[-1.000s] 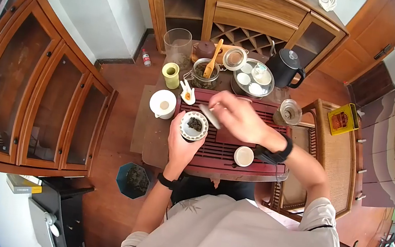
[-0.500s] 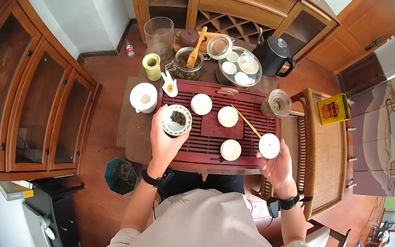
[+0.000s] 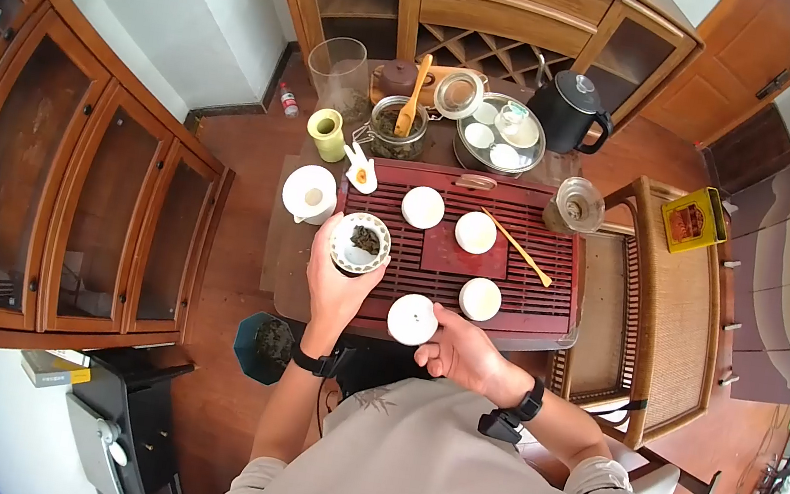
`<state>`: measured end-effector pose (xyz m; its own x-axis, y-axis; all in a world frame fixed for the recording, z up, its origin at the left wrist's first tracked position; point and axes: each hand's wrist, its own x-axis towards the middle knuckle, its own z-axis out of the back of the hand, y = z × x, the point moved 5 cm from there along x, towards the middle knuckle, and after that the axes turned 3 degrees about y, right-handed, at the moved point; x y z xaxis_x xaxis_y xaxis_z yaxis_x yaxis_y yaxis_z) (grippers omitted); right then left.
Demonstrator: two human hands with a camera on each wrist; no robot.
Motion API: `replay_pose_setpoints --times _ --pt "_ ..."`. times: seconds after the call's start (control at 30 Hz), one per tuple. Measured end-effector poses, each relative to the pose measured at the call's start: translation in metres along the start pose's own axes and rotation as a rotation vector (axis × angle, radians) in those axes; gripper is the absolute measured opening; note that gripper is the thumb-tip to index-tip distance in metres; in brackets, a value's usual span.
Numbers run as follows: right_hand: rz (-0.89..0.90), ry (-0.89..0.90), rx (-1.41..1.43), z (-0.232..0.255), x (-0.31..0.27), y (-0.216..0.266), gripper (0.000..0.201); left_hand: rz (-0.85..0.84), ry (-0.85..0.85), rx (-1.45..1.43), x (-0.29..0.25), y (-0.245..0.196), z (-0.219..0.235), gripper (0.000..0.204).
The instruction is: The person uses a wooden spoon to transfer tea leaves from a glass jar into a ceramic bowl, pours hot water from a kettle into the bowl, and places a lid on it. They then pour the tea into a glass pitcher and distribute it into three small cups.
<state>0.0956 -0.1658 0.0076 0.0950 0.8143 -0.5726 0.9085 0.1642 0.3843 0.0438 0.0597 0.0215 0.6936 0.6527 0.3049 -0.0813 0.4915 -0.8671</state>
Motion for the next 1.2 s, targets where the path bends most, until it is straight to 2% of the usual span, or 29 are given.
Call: replay_pose_setpoints --times 0.17,0.23,0.37,0.53,0.6,0.67,0.73,0.8,0.83,0.87,0.93,0.97,1.0,1.03,1.07,1.1,1.13,1.17,1.2 --pt "0.057 -0.074 0.077 0.008 0.012 -0.001 0.045 0.007 -0.024 -0.028 -0.004 0.006 -0.001 0.090" --pt "0.134 -0.099 0.004 0.010 0.011 0.001 0.045 -0.018 -0.021 -0.014 -0.004 0.006 -0.002 0.090" --pt "0.130 -0.180 -0.121 0.007 0.003 0.001 0.051 0.006 -0.018 -0.035 -0.005 0.008 -0.002 0.090" --pt "0.117 -0.213 -0.280 -0.007 -0.033 0.003 0.067 0.056 -0.021 -0.068 -0.005 0.007 -0.001 0.092" --pt "0.116 -0.222 -0.307 -0.013 -0.050 0.002 0.068 0.066 -0.009 -0.106 -0.006 0.012 -0.003 0.092" --pt "0.133 -0.278 -0.487 -0.029 -0.070 0.008 0.069 0.081 -0.007 -0.116 -0.007 0.012 -0.003 0.092" --pt "0.208 -0.320 -0.541 -0.040 -0.085 0.021 0.062 0.082 -0.007 -0.111 -0.006 0.013 -0.003 0.092" --pt "0.337 -0.247 -0.919 -0.048 -0.097 0.049 0.050 0.070 -0.020 -0.104 -0.003 0.013 -0.004 0.092" --pt "0.464 -0.302 -1.002 -0.057 -0.101 0.075 0.034 0.066 -0.026 -0.095 -0.004 0.012 -0.005 0.091" --pt "0.558 -0.385 -1.054 -0.072 -0.101 0.105 0.030 0.061 -0.026 -0.094 -0.003 0.010 -0.005 0.091" --pt "0.774 -0.447 -1.232 -0.087 -0.087 0.168 0.028 0.067 -0.010 -0.117 0.000 0.007 -0.007 0.090" --pt "0.790 -0.479 -1.232 -0.097 -0.075 0.198 0.028 0.062 -0.016 -0.181 0.000 0.011 -0.009 0.088" --pt "0.918 -0.513 -1.388 -0.105 -0.058 0.228 0.025 0.055 -0.017 -0.178 0.001 0.011 -0.009 0.088" --pt "0.970 -0.460 -1.473 -0.115 -0.042 0.254 0.024 0.031 -0.014 -0.141 0.001 0.009 -0.009 0.088" --pt "1.115 -0.429 -1.623 -0.117 -0.016 0.281 0.027 0.010 -0.012 -0.103 0.001 0.008 -0.009 0.088" --pt "1.039 -0.461 -1.668 -0.117 0.013 0.305 0.032 0.017 -0.005 -0.118 0.001 0.008 -0.009 0.088" --pt "1.121 -0.481 -1.813 -0.116 0.042 0.327 0.036 0.012 -0.008 -0.114 0.002 0.007 -0.009 0.088" --pt "1.045 -0.568 -1.934 -0.122 0.068 0.342 0.038 0.032 -0.002 -0.118 0.002 0.008 -0.010 0.088" --pt "1.053 -0.569 -1.929 -0.125 0.085 0.350 0.038 0.051 0.006 -0.121 0.002 0.008 -0.010 0.089"
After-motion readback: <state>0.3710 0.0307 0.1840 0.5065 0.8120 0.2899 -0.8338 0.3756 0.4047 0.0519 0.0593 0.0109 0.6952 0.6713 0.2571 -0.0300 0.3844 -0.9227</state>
